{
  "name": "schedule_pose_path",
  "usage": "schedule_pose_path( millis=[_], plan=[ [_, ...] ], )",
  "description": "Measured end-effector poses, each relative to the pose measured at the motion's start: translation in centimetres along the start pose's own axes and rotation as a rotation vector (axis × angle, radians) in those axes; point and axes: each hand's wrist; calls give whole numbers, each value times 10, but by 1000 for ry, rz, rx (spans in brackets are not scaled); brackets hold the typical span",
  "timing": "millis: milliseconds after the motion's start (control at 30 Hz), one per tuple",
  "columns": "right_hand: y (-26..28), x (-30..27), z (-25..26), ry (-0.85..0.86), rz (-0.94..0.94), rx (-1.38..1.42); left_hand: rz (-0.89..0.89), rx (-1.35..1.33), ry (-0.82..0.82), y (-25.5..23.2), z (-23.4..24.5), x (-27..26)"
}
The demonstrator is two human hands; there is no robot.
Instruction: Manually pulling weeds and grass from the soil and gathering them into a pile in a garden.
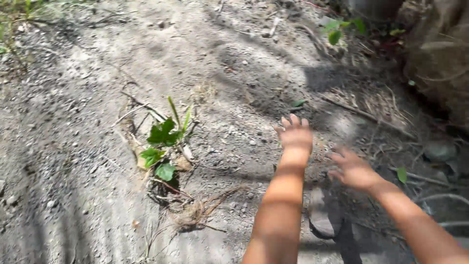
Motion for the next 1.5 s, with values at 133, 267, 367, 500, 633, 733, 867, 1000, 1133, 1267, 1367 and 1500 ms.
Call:
schedule_pose_path(
  millis=[133, 267, 367, 500, 633, 733, 867, 1000, 1133, 1267, 1367, 1500],
  plan=[
    [45, 77, 32, 94, 26, -85, 185, 246, 109, 138, 50, 6],
    [164, 119, 82, 27, 276, -138, 557, 392, 198, 246, 99, -62],
    [231, 158, 28, -57, 576, -123, 724, 69, 371, 282, 56, -111],
    [342, 175, -46, 2, 936, -206, 602, 59, 343, 299, 12, -164],
    [390, 202, -116, -265, 1150, -293, 310, 412, -258, 334, -60, -192],
    [373, 241, -191, -608, 1144, -291, 254, 427, -555, 362, -75, -198],
    [341, 234, -213, -691, 1183, -221, 275, 133, -567, 366, 39, -188],
    [375, 159, -60, 216, 769, 213, 390, -13, -550, 408, 53, -148],
    [355, 274, -82, -54, 488, 312, 419, 169, -517, 416, 93, -124],
    [352, 353, -66, -277, 386, -197, 799, 155, -314, 430, 84, -108],
    [365, 339, -36, -86, 271, -134, 1039, -156, 26, 405, 74, -108],
    [399, 290, -86, -326, 549, -176, 1000, -35, -23, 393, 21, -104]
  ],
)
Point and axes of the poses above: each hand's wrist, its own x-axis towards the middle knuckle, its own z-axis out of the back of the hand, y = z × x, and after that the axes turned 14 degrees about -y, right-handed
